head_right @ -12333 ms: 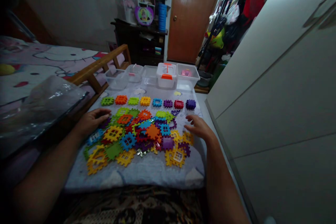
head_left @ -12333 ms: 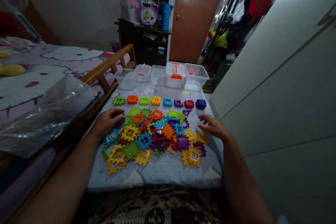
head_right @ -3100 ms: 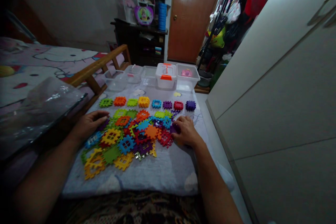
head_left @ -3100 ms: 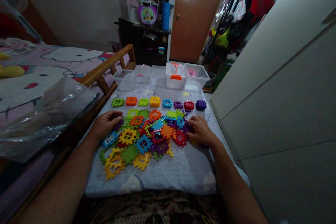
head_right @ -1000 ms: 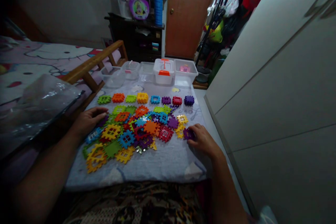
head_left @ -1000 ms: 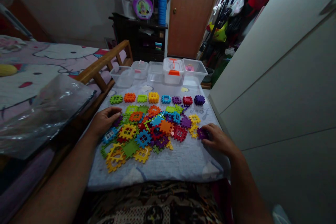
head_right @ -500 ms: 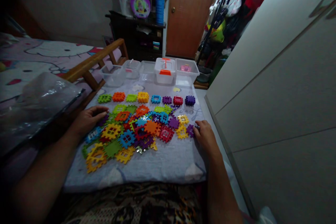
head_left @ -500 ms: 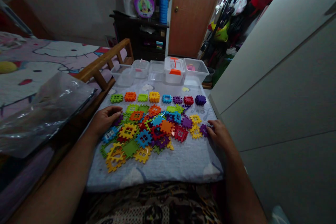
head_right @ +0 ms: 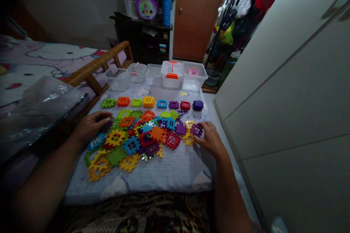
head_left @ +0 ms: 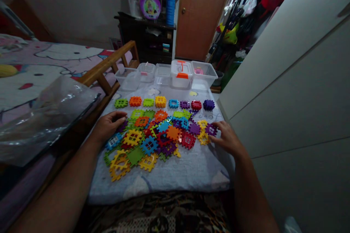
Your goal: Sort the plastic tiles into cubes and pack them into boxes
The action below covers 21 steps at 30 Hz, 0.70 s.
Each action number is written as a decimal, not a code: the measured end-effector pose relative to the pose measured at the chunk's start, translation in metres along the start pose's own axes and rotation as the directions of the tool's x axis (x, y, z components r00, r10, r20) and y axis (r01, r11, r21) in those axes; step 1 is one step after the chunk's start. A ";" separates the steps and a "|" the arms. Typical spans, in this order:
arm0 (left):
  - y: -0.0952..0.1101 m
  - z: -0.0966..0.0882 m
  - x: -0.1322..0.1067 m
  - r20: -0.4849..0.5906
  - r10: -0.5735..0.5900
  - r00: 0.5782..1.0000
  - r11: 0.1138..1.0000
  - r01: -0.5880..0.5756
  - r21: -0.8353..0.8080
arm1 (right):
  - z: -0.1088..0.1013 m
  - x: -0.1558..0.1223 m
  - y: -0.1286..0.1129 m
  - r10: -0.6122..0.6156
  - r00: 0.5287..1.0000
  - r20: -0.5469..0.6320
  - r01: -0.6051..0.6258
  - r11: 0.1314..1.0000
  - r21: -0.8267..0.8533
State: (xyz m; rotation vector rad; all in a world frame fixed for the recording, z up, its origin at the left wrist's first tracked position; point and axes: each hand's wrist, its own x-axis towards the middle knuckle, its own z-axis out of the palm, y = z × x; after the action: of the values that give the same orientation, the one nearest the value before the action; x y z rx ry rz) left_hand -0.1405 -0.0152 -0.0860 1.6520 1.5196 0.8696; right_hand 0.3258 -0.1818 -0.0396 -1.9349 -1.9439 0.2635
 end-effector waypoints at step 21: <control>0.004 0.003 -0.002 -0.028 -0.014 1.000 0.999 0.012 -0.040 | 0.030 0.041 -0.036 -0.056 0.982 0.179 0.095 0.971 -0.219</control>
State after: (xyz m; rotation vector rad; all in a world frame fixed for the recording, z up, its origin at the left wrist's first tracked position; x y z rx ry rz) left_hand -0.1360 -0.0178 -0.0845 1.6061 1.5214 0.9141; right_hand 0.2818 -0.1379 -0.0469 -2.0308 -2.2412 0.2007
